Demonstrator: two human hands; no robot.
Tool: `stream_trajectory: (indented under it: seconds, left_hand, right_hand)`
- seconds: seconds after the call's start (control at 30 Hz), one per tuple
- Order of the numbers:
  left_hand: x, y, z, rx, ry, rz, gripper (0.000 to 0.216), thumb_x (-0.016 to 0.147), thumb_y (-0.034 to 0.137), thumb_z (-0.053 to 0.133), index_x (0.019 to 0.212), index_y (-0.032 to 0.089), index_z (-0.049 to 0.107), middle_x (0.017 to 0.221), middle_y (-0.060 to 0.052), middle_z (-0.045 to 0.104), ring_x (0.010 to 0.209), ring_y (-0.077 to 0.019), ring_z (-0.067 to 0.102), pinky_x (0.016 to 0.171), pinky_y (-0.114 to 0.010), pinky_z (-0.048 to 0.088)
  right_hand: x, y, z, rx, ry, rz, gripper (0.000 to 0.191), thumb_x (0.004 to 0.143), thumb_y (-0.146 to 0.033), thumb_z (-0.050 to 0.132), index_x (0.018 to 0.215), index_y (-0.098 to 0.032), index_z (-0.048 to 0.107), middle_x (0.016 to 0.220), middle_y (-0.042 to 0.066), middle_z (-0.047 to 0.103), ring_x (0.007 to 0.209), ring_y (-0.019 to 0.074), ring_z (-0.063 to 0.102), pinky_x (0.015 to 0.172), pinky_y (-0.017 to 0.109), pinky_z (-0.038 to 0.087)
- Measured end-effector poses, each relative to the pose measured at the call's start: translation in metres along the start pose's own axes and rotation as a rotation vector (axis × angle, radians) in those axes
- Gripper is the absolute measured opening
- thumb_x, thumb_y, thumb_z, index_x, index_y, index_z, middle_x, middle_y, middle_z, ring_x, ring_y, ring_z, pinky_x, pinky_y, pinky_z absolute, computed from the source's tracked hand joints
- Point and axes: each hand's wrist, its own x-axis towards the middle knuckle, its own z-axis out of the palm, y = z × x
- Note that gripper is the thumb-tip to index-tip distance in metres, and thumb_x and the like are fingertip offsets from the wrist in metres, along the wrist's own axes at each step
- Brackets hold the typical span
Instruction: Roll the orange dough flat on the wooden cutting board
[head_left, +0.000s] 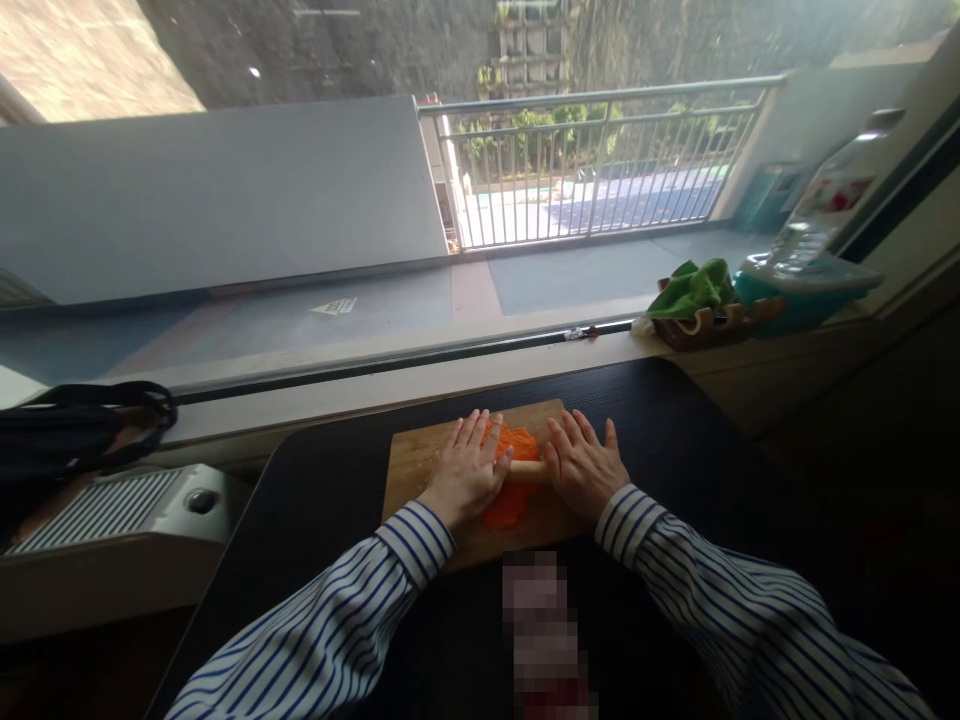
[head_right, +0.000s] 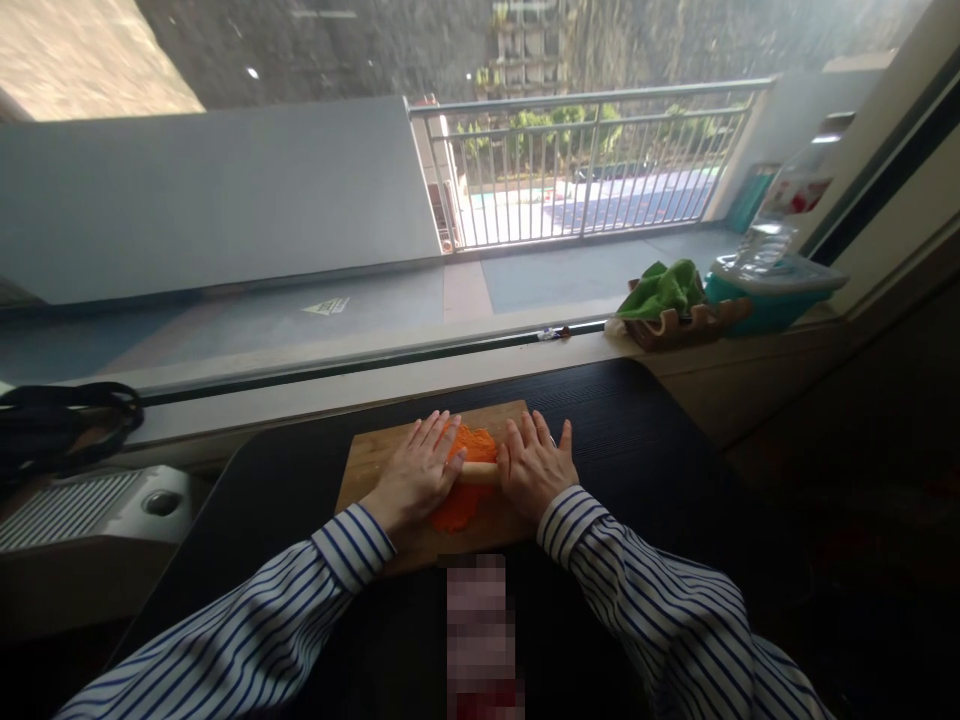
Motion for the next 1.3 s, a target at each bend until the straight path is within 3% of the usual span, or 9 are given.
stream_trajectory:
  seconds: [0.47, 0.57, 0.87, 1.3]
  left_hand:
    - [0.04, -0.013, 0.009, -0.046, -0.05, -0.044, 0.054, 0.09, 0.04, 0.021, 0.137, 0.015, 0.029, 0.141, -0.013, 0.032, 0.132, -0.0244, 0.023, 0.107, -0.045, 0.018]
    - [0.032, -0.009, 0.006, -0.031, -0.065, -0.034, 0.055, 0.089, 0.041, 0.021, 0.136, 0.013, 0.031, 0.14, -0.013, 0.033, 0.131, -0.0246, 0.023, 0.107, -0.045, 0.019]
    - [-0.003, 0.002, -0.001, 0.016, -0.011, 0.049, 0.057, 0.089, 0.043, 0.024, 0.134, 0.009, 0.034, 0.138, -0.014, 0.037, 0.13, -0.025, 0.026, 0.107, -0.043, 0.02]
    - [0.04, -0.01, 0.01, -0.014, -0.005, 0.014, 0.054, 0.09, 0.041, 0.02, 0.136, 0.013, 0.031, 0.14, -0.014, 0.034, 0.131, -0.0235, 0.024, 0.107, -0.044, 0.018]
  right_hand:
    - [0.049, 0.012, 0.002, 0.032, -0.11, 0.051, 0.05, 0.089, -0.035, 0.02, 0.135, -0.018, 0.031, 0.143, 0.011, 0.028, 0.132, 0.0267, 0.014, 0.099, 0.063, 0.004]
    - [0.038, 0.01, -0.001, 0.037, -0.129, 0.01, 0.049, 0.089, -0.036, 0.021, 0.135, -0.021, 0.031, 0.143, 0.01, 0.027, 0.132, 0.0265, 0.013, 0.098, 0.063, 0.005]
    - [-0.009, -0.003, 0.0, -0.002, -0.02, -0.021, 0.051, 0.091, -0.037, 0.017, 0.134, -0.015, 0.033, 0.14, 0.013, 0.033, 0.131, 0.0253, 0.019, 0.102, 0.057, 0.003]
    - [0.045, 0.012, 0.003, -0.008, -0.079, 0.023, 0.05, 0.089, -0.036, 0.018, 0.134, -0.02, 0.032, 0.143, 0.01, 0.026, 0.132, 0.0261, 0.015, 0.098, 0.064, 0.004]
